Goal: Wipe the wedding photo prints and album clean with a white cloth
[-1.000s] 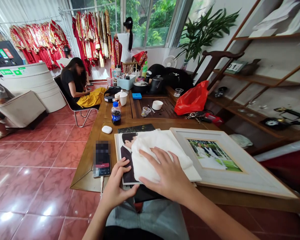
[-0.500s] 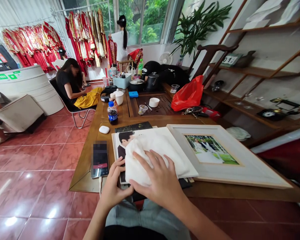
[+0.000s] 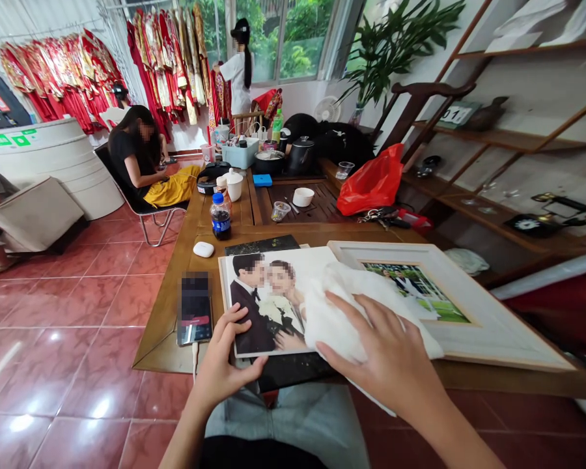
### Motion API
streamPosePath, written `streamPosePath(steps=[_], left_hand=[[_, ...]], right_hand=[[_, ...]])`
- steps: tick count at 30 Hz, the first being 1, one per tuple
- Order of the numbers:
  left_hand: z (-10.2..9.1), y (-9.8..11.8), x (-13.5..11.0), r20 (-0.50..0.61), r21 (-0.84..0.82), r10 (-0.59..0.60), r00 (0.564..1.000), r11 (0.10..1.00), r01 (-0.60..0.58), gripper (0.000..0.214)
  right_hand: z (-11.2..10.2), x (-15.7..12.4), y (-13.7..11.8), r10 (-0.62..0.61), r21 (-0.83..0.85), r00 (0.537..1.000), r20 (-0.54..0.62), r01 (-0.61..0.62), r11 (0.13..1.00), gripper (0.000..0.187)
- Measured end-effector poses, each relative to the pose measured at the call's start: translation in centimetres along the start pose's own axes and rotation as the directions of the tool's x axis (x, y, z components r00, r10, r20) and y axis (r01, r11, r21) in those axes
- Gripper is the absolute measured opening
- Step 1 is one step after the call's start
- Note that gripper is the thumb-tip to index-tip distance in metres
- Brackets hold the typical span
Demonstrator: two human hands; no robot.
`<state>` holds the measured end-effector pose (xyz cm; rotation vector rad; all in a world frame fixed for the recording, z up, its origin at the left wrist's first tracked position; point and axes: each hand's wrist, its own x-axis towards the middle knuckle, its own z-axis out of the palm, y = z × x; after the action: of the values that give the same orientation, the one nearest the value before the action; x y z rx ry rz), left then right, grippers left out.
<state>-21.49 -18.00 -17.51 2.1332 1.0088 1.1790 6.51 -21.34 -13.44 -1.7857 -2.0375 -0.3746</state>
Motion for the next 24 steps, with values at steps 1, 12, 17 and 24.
streamPosePath(steps=[1, 12, 17, 24], left_hand=[[0.0, 0.0, 0.0, -0.001, -0.002, 0.001, 1.0, 1.0, -0.001, 0.042], [-0.1, 0.2, 0.1, 0.004, -0.002, 0.0, 1.0, 1.0, 0.0, 0.041], [-0.2, 0.1, 0.1, 0.007, 0.004, 0.011, 1.0, 1.0, -0.011, 0.042], [0.0, 0.1, 0.0, -0.006, -0.003, 0.009, 1.0, 1.0, -0.009, 0.044]], right_hand=[[0.1, 0.2, 0.3, 0.002, -0.001, 1.0, 0.012, -0.002, 1.0, 0.063], [2.6, 8.7, 3.9, 0.051, 0.066, 0.977, 0.205, -0.065, 0.996, 0.071], [4.2, 12.3, 4.5, 0.063, 0.12, 0.977, 0.204, -0.089, 0.989, 0.073], [5.3, 14.3, 3.1, 0.084, 0.119, 0.974, 0.212, -0.111, 0.987, 0.074]])
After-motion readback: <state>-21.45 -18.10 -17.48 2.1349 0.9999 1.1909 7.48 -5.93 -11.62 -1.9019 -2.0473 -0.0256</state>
